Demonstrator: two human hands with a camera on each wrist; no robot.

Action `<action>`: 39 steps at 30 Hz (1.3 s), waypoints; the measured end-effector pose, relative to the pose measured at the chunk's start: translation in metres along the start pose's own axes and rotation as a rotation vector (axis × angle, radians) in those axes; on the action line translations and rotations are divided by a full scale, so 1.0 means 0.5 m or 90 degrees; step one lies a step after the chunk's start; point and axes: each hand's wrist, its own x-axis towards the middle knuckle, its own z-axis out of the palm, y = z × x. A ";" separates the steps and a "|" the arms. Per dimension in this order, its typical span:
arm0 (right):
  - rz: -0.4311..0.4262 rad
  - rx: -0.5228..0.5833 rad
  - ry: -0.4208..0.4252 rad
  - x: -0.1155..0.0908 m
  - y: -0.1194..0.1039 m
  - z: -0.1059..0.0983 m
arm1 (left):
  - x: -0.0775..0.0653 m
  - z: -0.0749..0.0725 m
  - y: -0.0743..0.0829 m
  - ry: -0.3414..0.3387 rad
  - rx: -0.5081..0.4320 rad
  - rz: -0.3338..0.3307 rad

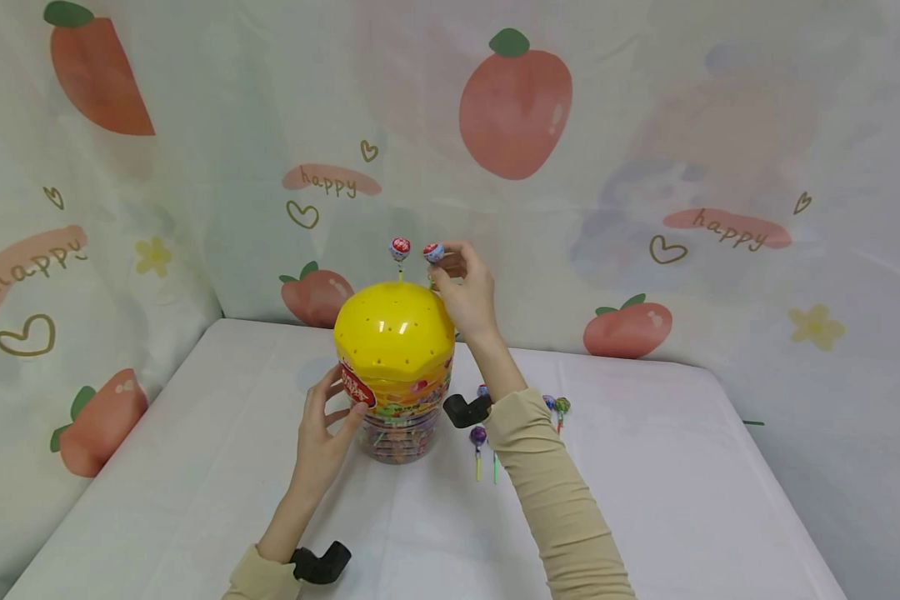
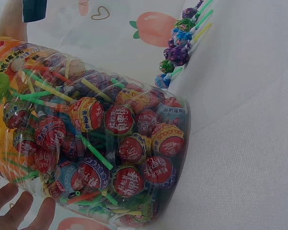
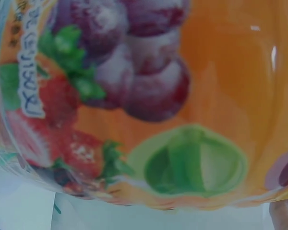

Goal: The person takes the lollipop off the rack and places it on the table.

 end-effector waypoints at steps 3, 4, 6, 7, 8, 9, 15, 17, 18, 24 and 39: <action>-0.009 0.000 0.005 0.001 0.002 0.000 | 0.001 0.001 -0.003 -0.001 0.001 0.000; -0.011 0.001 0.006 0.001 0.003 0.000 | 0.001 0.001 -0.004 -0.001 0.000 0.000; -0.017 0.001 0.009 0.001 0.005 0.000 | 0.000 0.001 -0.004 -0.002 -0.002 -0.002; -0.020 0.001 0.010 0.001 0.006 0.001 | 0.000 0.001 -0.004 -0.002 -0.001 -0.003; -0.023 0.001 0.010 0.001 0.006 0.001 | 0.000 0.001 -0.004 -0.002 0.000 -0.003; -0.025 0.003 0.010 0.001 0.006 0.001 | -0.001 0.000 -0.003 -0.002 0.000 -0.004; -0.037 0.012 0.015 0.001 0.008 0.003 | -0.002 0.000 -0.001 -0.002 0.005 -0.003; -0.043 0.014 0.019 0.002 0.008 0.003 | -0.001 0.000 0.000 -0.002 0.006 -0.001; -0.046 0.014 0.020 0.002 0.008 0.003 | -0.001 0.000 0.000 -0.002 0.007 0.000; -0.051 0.013 0.023 0.003 0.011 0.004 | -0.001 0.000 0.000 -0.002 0.005 0.002; -0.102 0.070 0.048 0.014 -0.013 -0.003 | 0.000 -0.002 0.000 0.001 0.004 0.002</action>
